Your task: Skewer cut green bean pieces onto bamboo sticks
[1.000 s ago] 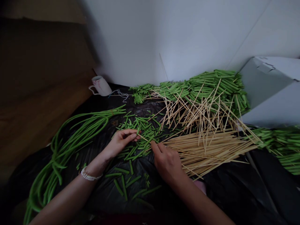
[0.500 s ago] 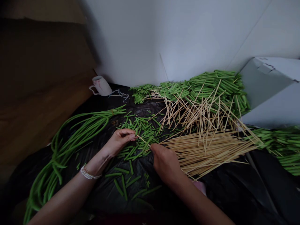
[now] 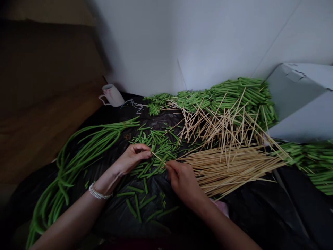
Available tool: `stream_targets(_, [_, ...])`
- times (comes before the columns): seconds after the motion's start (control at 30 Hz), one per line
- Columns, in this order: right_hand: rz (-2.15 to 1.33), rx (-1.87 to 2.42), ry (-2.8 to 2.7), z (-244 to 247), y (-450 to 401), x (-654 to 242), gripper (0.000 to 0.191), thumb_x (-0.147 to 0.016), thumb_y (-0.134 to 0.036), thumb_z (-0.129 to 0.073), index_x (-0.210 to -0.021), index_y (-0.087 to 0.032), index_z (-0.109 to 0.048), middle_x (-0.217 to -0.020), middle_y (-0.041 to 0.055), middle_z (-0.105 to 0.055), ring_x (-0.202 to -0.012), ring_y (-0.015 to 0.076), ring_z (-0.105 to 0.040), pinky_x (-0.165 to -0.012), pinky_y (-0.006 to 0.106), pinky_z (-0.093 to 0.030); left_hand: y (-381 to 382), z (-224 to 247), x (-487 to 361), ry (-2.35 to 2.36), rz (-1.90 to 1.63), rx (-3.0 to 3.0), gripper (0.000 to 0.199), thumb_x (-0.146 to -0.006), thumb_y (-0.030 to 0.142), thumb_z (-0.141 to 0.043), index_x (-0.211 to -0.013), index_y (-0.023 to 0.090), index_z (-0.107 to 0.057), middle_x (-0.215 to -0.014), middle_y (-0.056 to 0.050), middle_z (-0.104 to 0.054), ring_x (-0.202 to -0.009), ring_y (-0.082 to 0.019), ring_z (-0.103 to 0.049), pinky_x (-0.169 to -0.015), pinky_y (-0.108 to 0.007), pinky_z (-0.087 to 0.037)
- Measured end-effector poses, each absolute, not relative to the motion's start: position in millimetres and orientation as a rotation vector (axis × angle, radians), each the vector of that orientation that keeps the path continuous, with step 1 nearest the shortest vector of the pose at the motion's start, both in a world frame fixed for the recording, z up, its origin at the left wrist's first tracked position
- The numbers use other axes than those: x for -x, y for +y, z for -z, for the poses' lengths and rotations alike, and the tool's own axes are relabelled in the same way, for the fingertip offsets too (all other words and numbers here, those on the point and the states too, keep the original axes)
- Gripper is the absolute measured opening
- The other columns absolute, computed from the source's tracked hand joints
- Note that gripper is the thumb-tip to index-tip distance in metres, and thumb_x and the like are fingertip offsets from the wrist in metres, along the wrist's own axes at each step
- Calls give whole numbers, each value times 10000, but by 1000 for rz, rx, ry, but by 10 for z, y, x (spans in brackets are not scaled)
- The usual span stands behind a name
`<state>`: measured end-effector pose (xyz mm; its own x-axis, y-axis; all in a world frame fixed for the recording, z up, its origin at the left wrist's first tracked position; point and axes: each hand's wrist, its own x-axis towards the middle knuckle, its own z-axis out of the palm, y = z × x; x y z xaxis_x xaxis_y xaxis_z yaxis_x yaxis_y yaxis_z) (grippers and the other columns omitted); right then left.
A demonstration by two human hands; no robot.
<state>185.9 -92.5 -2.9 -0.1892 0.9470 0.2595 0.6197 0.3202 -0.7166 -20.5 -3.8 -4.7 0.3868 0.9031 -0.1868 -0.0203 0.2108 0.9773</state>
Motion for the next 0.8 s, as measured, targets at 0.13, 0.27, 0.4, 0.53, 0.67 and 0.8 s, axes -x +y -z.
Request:
stream_targets(0.13, [-500, 1379, -1886, 90, -940, -1856, 203, -901, -151, -476, -800, -178, -650, -688, 16, -657, -644, 139, -620, -619, 221, -420, -45, 41, 200, 961, -795, -1179, 154, -655, 262, -793, -739, 154, -723, -668, 10, -653, -612, -64, -539, -611, -178, -419])
stream_targets(0.27, [-332, 1383, -1912, 150, -961, -1850, 222, -896, -123, -446, -915, -160, -664, -793, 66, -685, -751, 179, -642, -682, 254, -434, -55, 51, 187, 945, -804, -1171, 143, -657, 256, -791, -731, 156, -721, -655, 15, -644, -603, -62, -532, -606, -177, -419])
stream_targets(0.4, [-659, 1398, -1831, 77, -926, -1846, 221, -907, -186, -478, -779, -185, -658, -611, -3, -625, -573, 129, -588, -577, 218, -412, -60, 49, 181, 939, -809, -1168, 148, -654, 264, -791, -729, 157, -721, -658, 11, -652, -605, -67, -540, -607, -182, -424])
stream_targets(0.53, [-679, 1378, -1812, 47, -922, -1832, 204, -900, -180, -482, -793, -190, -656, -645, 4, -646, -607, 134, -606, -595, 217, -421, -95, 53, 145, 935, -794, -1184, 155, -650, 274, -791, -723, 157, -721, -657, 7, -663, -603, -76, -553, -607, -191, -431])
stream_targets(0.67, [-506, 1342, -1933, 109, -964, -1788, 219, -902, -137, -432, -833, -177, -635, -769, 54, -668, -732, 165, -630, -680, 243, -431, -174, 81, 47, 882, -665, -1265, 155, -654, 271, -784, -716, 145, -720, -697, -16, -685, -631, -100, -579, -623, -211, -445])
stream_targets(0.8, [-528, 1303, -1863, 111, -959, -1766, 207, -904, -151, -450, -792, -186, -620, -734, 32, -658, -679, 143, -616, -645, 221, -416, -202, 72, 8, 874, -662, -1311, 163, -668, 283, -773, -743, 146, -725, -726, -22, -695, -663, -116, -599, -654, -225, -458])
